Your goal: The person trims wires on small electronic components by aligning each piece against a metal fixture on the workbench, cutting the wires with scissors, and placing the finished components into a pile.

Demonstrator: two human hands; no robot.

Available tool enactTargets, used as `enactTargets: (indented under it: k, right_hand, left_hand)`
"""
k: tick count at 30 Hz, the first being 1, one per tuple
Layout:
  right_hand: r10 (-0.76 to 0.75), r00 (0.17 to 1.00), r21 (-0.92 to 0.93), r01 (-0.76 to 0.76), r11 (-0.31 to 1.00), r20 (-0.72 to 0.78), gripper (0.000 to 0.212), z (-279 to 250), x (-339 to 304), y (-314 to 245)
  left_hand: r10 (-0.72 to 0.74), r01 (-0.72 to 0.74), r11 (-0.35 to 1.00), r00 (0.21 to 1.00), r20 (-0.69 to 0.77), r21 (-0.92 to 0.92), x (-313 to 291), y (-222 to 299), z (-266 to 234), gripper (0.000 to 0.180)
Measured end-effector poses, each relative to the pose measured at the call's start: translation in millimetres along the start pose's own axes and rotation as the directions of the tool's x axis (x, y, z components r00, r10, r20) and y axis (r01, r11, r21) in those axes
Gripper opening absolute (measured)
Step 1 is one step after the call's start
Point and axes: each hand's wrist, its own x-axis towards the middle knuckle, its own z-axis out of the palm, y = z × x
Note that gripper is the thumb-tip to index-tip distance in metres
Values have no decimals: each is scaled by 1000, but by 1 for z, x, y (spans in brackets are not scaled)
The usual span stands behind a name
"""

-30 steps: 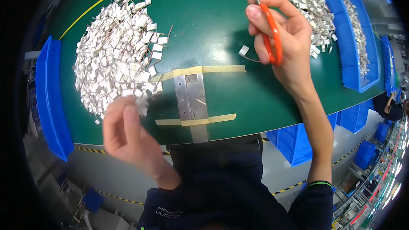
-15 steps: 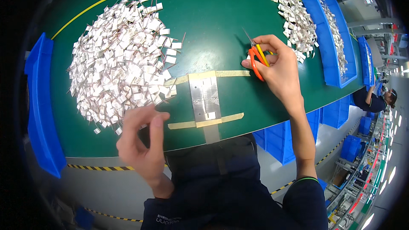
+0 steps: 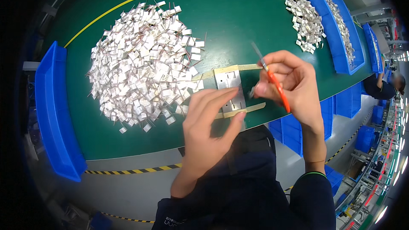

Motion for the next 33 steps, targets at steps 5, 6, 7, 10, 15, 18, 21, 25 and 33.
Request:
enactTargets:
  k: [5,6,7,10,15,18,21,25,33]
  right_hand:
    - [20,990,23,-24,999,141,37,6,0,10]
    - [77,988,-2,-78,997,132,35,5,2,11]
    - [122,984,-28,-119,992,128,33,3,3,11]
    - [131,978,-93,-117,989,163,31,0,12,16]
    - [191,948,-169,-150,974,256,27,-7,33,12]
    - [214,930,-231,-147,962,298,26,-8,45,10]
    - [185,929,-240,-109,965,321,26,-9,57,15]
    - [121,920,-289,-8,957,374,27,-14,65,28]
    - [-54,956,-261,133,956,288,22,-14,61,48]
  left_hand:
    - [-20,19,993,1000,-6,-119,-4,-6,3,22]
    - [-41,39,993,999,-14,-111,-6,-7,2,21]
    - [-64,61,993,998,-26,-104,-7,-8,3,20]
    - [-99,92,986,994,-46,-137,-9,-10,6,18]
    - [64,-62,997,996,62,-36,-6,-17,4,27]
    - [77,-78,995,997,16,56,-6,-18,10,27]
    - [135,-135,975,991,11,177,-2,-23,16,26]
    - [223,-246,898,969,105,364,-1,-28,19,30]
    - [245,-258,779,964,102,572,2,-31,26,26]
